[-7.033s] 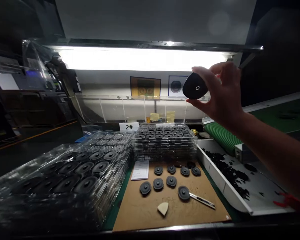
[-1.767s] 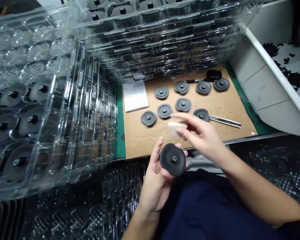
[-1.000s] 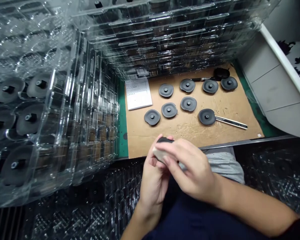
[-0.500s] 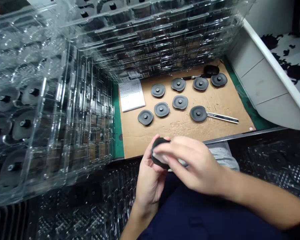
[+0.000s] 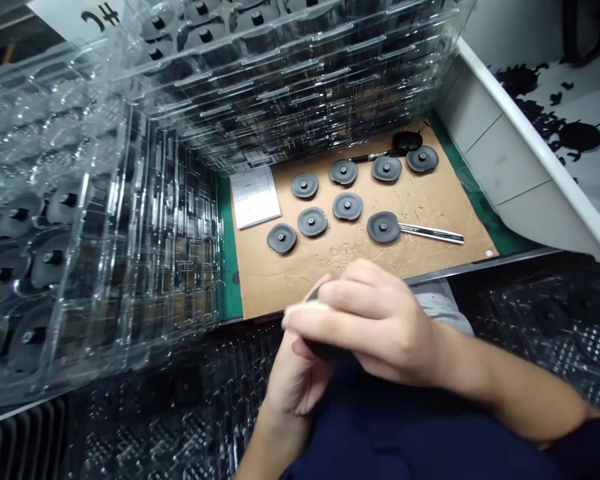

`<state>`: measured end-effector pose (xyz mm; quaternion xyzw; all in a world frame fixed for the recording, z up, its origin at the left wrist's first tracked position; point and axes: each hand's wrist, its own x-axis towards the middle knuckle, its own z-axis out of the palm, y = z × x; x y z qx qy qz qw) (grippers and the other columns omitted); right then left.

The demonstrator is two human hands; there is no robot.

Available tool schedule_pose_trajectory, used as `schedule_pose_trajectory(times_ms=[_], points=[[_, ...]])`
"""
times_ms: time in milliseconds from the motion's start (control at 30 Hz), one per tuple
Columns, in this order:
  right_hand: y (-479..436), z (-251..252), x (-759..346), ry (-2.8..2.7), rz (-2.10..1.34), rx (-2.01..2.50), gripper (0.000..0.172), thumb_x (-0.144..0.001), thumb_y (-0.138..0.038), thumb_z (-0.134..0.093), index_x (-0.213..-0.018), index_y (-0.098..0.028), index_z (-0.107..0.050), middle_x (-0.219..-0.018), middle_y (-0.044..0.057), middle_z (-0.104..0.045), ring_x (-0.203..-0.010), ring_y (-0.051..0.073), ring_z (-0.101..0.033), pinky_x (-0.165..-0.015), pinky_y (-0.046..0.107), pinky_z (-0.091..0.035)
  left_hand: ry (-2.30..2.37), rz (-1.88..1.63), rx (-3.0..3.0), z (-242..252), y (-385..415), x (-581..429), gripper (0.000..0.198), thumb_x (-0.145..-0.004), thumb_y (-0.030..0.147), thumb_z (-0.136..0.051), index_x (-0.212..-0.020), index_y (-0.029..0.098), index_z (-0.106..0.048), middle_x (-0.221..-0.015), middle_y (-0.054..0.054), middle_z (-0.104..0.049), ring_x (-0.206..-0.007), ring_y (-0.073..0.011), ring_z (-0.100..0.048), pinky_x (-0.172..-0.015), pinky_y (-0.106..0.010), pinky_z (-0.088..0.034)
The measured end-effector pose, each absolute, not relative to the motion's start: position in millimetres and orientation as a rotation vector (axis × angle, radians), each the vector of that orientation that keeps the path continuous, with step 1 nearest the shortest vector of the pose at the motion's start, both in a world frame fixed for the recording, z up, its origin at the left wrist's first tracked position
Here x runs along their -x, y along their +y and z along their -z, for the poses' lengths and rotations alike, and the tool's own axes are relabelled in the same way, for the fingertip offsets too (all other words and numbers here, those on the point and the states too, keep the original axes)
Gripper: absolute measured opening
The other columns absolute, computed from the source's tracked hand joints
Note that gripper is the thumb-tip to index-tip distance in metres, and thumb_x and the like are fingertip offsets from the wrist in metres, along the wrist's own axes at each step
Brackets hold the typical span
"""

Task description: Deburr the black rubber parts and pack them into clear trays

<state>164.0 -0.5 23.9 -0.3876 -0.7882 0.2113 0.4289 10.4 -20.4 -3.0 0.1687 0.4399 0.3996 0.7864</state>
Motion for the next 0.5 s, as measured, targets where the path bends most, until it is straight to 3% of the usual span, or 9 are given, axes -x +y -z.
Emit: schedule_pose_trajectory(times_ms=[67, 233, 367, 500], points=[[10, -20, -167, -1.954, -0.604, 0.860, 0.025, -0.094, -0.022, -0.043, -0.106, -0.019, -0.065, -0.085, 0.003, -0.067, -0.076, 0.013, -0.056, -0.074, 0.030, -0.043, 0.893, -0.819, -0.350, -1, -22, -10, 0.053, -0.062, 0.040, -0.079, -0.110, 0.022, -0.065, -0.107, -0.006, -0.068, -0.104, -0.0300, -0.061, -0.091, -0.040, -0.051], [21, 28, -185, -1.578, -0.832, 1.401, 0.024, -0.091, -0.024, -0.049, -0.110, -0.021, -0.063, -0.102, 0.003, -0.067, -0.090, 0.015, -0.058, -0.075, 0.028, -0.046, 0.742, -0.701, -0.212, -2, -26, -2, 0.056, -0.062, 0.050, -0.075, -0.112, 0.028, -0.064, -0.120, -0.006, -0.064, -0.101, -0.0274, -0.065, -0.081, -0.033, -0.055], [28, 79, -189, -1.713, -0.875, 1.553, 0.024, -0.087, -0.021, -0.053, -0.104, -0.020, -0.069, -0.090, 0.007, -0.068, -0.086, 0.020, -0.057, -0.082, 0.039, -0.046, 0.719, -0.680, -0.170, 6, -29, 0, 0.054, -0.065, 0.049, -0.073, -0.115, 0.030, -0.062, -0.127, -0.005, -0.060, -0.108, -0.0268, -0.062, -0.085, -0.031, -0.053], [27, 61, -185, -1.682, -0.794, 1.481, 0.024, -0.085, -0.017, -0.054, -0.104, -0.018, -0.069, -0.108, 0.010, -0.064, -0.107, 0.023, -0.053, -0.097, 0.045, -0.040, 0.678, -0.710, -0.131, 16, -31, 3, 0.054, -0.071, 0.052, -0.067, -0.119, 0.029, -0.059, -0.130, -0.005, -0.058, -0.111, -0.0260, -0.060, -0.087, -0.030, -0.052]])
